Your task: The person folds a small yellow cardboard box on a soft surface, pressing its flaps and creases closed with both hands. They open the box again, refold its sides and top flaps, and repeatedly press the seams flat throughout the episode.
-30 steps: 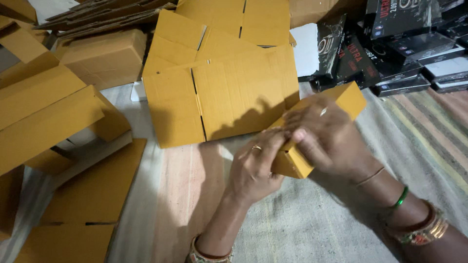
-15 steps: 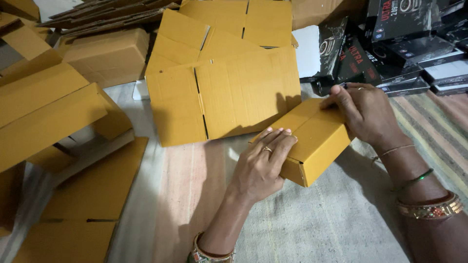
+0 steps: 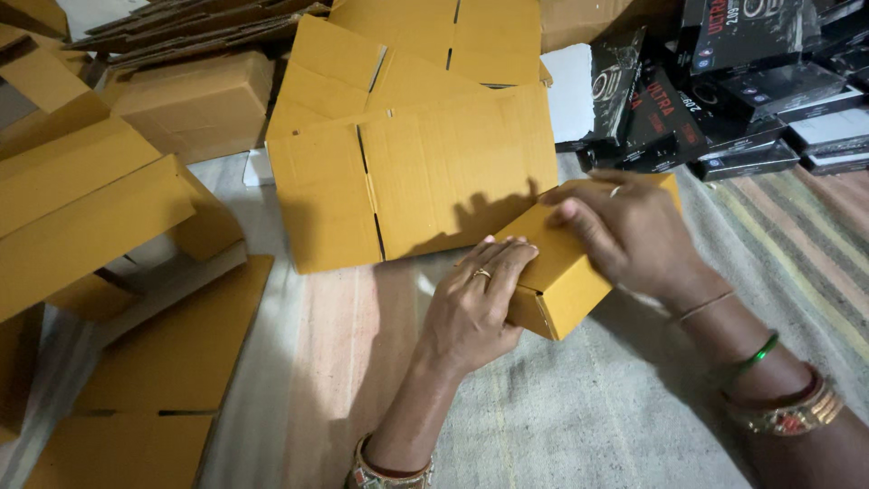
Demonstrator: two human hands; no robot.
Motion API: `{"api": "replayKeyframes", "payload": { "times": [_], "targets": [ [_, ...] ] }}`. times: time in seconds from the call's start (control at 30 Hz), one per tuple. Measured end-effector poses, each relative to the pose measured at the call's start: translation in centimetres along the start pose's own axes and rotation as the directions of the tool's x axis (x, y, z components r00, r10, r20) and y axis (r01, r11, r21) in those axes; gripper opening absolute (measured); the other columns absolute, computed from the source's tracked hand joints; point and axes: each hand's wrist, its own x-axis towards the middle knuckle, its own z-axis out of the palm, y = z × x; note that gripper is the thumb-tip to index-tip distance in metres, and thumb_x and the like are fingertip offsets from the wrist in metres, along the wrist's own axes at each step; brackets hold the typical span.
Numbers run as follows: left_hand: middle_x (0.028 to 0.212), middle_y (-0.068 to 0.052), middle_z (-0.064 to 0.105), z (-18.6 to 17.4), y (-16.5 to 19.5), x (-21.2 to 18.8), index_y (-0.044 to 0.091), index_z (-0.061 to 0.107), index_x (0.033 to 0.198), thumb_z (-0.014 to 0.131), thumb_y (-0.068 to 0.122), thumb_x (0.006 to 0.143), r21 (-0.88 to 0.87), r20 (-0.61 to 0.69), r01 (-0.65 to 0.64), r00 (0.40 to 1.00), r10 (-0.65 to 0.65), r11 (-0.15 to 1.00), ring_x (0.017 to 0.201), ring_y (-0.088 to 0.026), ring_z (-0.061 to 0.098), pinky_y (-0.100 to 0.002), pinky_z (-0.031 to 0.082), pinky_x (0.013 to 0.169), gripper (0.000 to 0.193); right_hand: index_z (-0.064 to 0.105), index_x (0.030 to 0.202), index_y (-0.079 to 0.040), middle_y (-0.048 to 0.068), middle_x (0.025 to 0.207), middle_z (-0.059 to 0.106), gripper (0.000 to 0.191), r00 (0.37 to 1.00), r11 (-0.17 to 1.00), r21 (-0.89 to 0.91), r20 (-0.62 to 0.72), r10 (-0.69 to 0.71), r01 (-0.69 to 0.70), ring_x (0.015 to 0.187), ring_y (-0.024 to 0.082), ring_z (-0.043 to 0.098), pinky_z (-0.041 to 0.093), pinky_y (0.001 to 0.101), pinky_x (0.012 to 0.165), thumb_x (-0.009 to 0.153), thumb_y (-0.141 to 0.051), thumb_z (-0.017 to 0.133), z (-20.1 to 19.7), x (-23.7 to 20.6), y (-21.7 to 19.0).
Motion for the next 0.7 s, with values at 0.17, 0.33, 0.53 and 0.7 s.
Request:
{"api": "replayKeyframes", "payload": {
  "times": [0.17, 0.33, 0.53, 0.7],
  "targets": [
    [0.129, -0.02, 0.07, 0.3, 0.0, -0.2, 0.001, 0.058, 0.131, 0.086, 0.008, 0.073, 0.014, 0.017, -0.002, 1.0, 0.002, 1.0, 0.124, -0.033, 0.068, -0.048, 0.047, 0.118, 0.065, 0.079, 0.111, -0.012, 0.011, 0.091, 0.077, 0.046, 0.954, 0.954, -0.083, 0.058, 0.293, -0.288, 0.083, 0.031, 0.073, 0.053, 0.0447, 0.089, 0.112, -0.037, 0.041, -1.1, 0.1, 4.4],
    [0.127, -0.021, 0.072, 0.6, -0.2, -0.3, 0.0, 0.059, 0.131, 0.085, 0.008, 0.076, 0.005, -0.051, -0.018, 0.999, 0.018, 1.0, 0.12, -0.032, 0.07, -0.046, 0.053, 0.112, 0.061, 0.072, 0.117, -0.004, 0.006, 0.094, 0.077, 0.045, 0.878, 0.825, 0.336, 0.011, 0.478, -0.454, 0.084, 0.025, 0.072, 0.056, 0.038, 0.081, 0.114, -0.037, 0.041, -1.0, -0.5, 6.0],
    [0.11, -0.018, 0.078, 0.3, -0.4, -0.5, -0.002, 0.061, 0.118, 0.085, 0.031, 0.085, -0.637, -0.022, 0.362, 0.874, -0.486, 0.68, 0.098, -0.02, 0.08, -0.033, 0.065, 0.084, 0.052, 0.06, 0.14, -0.001, 0.021, 0.142, 0.059, 0.041, 0.919, 0.99, 0.017, -0.368, 0.139, -0.143, 0.144, 0.036, 0.044, 0.035, 0.0489, 0.122, 0.118, -0.029, 0.041, 0.7, -0.6, 4.2],
    [0.103, -0.015, 0.074, 1.7, -0.5, -0.2, -0.004, 0.062, 0.12, 0.082, 0.043, 0.082, -0.864, 0.171, 0.428, 0.745, -0.645, 0.266, 0.09, -0.018, 0.076, -0.032, 0.067, 0.077, 0.064, 0.048, 0.149, -0.007, 0.02, 0.163, 0.03, 0.051, 0.984, 0.941, -0.34, -0.168, -0.058, -0.002, 0.155, 0.041, 0.013, 0.0, 0.0591, 0.124, 0.108, -0.036, 0.044, 3.1, -0.1, 0.2]
  ]
}}
